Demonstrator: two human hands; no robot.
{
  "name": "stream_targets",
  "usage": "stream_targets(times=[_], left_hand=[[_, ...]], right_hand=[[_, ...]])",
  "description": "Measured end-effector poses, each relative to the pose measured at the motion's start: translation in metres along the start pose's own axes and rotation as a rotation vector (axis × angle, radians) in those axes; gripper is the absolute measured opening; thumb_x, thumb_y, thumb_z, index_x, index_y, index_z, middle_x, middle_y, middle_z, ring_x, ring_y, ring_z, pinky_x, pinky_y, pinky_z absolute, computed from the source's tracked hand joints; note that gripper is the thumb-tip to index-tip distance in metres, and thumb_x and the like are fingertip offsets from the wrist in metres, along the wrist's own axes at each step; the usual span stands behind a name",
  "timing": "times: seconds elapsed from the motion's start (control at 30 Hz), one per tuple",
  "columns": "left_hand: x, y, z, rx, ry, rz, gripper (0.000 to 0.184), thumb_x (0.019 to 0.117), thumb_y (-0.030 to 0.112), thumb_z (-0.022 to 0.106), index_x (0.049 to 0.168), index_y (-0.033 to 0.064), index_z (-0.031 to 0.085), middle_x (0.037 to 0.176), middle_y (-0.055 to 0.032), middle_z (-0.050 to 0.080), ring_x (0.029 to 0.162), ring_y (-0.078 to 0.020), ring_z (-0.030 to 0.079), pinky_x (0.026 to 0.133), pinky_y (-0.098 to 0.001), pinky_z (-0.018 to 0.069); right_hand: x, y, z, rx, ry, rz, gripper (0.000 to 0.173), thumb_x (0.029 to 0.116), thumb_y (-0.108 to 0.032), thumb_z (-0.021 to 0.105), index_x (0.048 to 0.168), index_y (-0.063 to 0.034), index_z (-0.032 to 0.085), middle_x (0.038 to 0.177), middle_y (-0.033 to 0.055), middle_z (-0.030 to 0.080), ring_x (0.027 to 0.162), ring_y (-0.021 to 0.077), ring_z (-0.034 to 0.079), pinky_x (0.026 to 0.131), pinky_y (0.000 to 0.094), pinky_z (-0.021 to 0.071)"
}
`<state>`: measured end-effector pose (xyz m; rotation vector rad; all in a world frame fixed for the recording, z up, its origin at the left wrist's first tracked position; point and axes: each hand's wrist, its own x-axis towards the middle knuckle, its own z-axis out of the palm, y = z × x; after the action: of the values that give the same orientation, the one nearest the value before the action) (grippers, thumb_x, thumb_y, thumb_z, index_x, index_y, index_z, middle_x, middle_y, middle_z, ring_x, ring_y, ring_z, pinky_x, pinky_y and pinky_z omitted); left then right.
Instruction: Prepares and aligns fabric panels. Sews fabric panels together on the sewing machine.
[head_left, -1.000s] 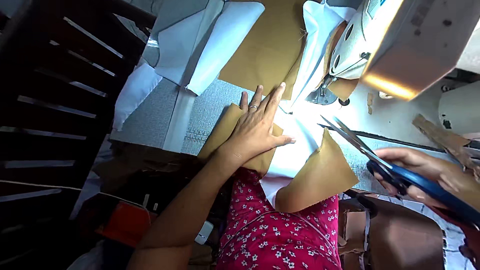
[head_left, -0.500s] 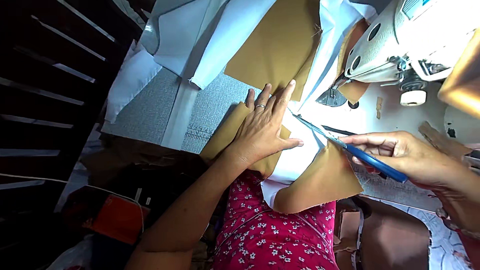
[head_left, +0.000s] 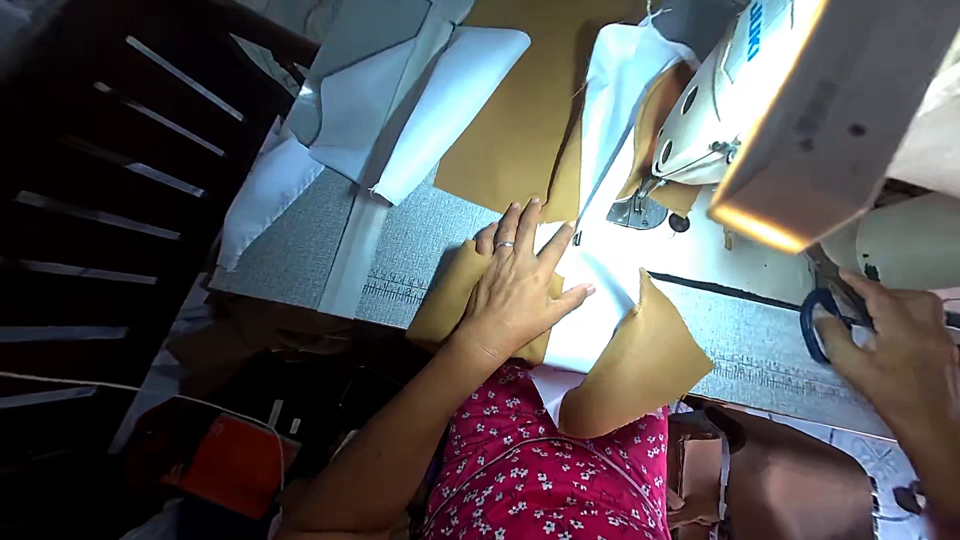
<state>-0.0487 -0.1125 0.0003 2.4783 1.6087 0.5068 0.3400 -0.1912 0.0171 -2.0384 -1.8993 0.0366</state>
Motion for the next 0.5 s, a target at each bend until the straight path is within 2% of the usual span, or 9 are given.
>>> stream_targets(times=[0.1,0.13,0.2,0.23,0.3,0.33,0.4,0.47,0.5], left_hand=[[-0.005,0.011,0.005,0.024,0.031,-0.04,0.072,0.0929,0.069,0.046,0.145,0.0221,0.06,0.155,-0.0266,0.044,0.141,-0.0487,0.041,0.104,-0.0683,0.0303],[-0.008,0.015,0.007,0.034,0.045,-0.053,0.07,0.0925,0.069,0.046,0.144,0.0233,0.061,0.153,-0.0263,0.046,0.138,-0.0487,0.043,0.102,-0.0672,0.0322],[-0.014,0.03,0.003,0.07,0.032,-0.047,0.068,0.0916,0.068,0.049,0.141,0.0233,0.064,0.143,-0.0271,0.054,0.128,-0.0482,0.052,0.097,-0.0645,0.0388],[-0.018,0.038,-0.004,0.062,-0.009,-0.013,0.068,0.0908,0.068,0.052,0.139,0.0212,0.066,0.135,-0.0279,0.058,0.119,-0.0482,0.057,0.091,-0.0636,0.0421],[-0.021,0.046,-0.032,-0.045,-0.186,0.089,0.065,0.0928,0.065,0.054,0.137,0.0196,0.067,0.122,-0.0231,0.065,0.103,-0.0422,0.063,0.081,-0.059,0.0465],[-0.018,0.042,-0.048,-0.13,-0.266,0.14,0.057,0.0969,0.058,0.053,0.138,0.0202,0.067,0.115,-0.0177,0.069,0.097,-0.0365,0.066,0.078,-0.0561,0.0496],[0.0,0.02,-0.069,-0.227,-0.236,0.239,0.037,0.1028,0.034,0.053,0.129,0.0147,0.071,0.099,-0.0097,0.075,0.087,-0.0279,0.072,0.073,-0.0516,0.0569],[0.033,-0.017,-0.068,-0.24,-0.112,0.291,0.03,0.1015,0.019,0.051,0.115,0.0061,0.075,0.104,-0.0129,0.073,0.1,-0.0321,0.068,0.085,-0.0539,0.0524],[0.049,-0.038,-0.058,-0.24,-0.064,0.291,0.031,0.1005,0.019,0.051,0.117,0.0058,0.074,0.118,-0.0148,0.071,0.115,-0.0347,0.064,0.096,-0.0566,0.0476]], right_hand=[[-0.006,-0.034,0.006,-0.029,0.127,0.001,0.047,0.1036,-0.029,0.051,0.133,0.0061,0.063,0.131,0.0416,0.053,0.121,0.0631,0.049,0.1,0.0751,0.034],[-0.012,-0.057,0.008,0.03,0.117,-0.047,0.052,0.1032,-0.035,0.051,0.131,0.0077,0.063,0.129,0.0398,0.056,0.121,0.0602,0.052,0.099,0.0724,0.0379],[-0.029,-0.101,0.021,0.171,-0.007,-0.144,0.075,0.0968,-0.061,0.05,0.13,0.0056,0.065,0.128,0.0332,0.062,0.117,0.0529,0.059,0.093,0.0685,0.045],[-0.038,-0.116,0.031,0.224,-0.025,-0.193,0.072,0.0939,-0.063,0.053,0.122,0.0013,0.071,0.125,0.029,0.065,0.114,0.0501,0.061,0.09,0.0667,0.0461],[-0.055,-0.126,0.041,0.305,0.044,-0.242,0.033,0.095,-0.037,0.059,0.097,-0.0094,0.077,0.112,0.0166,0.073,0.112,0.0385,0.065,0.093,0.0567,0.0463],[-0.063,-0.12,0.037,0.363,0.074,-0.245,0.023,0.0946,-0.025,0.058,0.092,-0.0121,0.076,0.105,0.0107,0.074,0.109,0.0299,0.066,0.096,0.0491,0.046],[-0.083,-0.095,0.017,0.527,0.025,-0.243,0.016,0.0972,-0.021,0.058,0.094,-0.0165,0.073,0.096,-0.0012,0.074,0.1,0.0094,0.066,0.096,0.0299,0.0476],[-0.107,-0.059,-0.009,0.613,-0.188,-0.227,0.014,0.0967,-0.024,0.061,0.093,-0.0181,0.073,0.088,-0.0057,0.072,0.09,0.0025,0.066,0.089,0.0243,0.0527],[-0.12,-0.044,-0.023,0.566,-0.357,-0.192,0.014,0.0937,-0.021,0.063,0.089,-0.0137,0.075,0.085,-0.001,0.074,0.084,0.0089,0.068,0.084,0.0319,0.0553]])
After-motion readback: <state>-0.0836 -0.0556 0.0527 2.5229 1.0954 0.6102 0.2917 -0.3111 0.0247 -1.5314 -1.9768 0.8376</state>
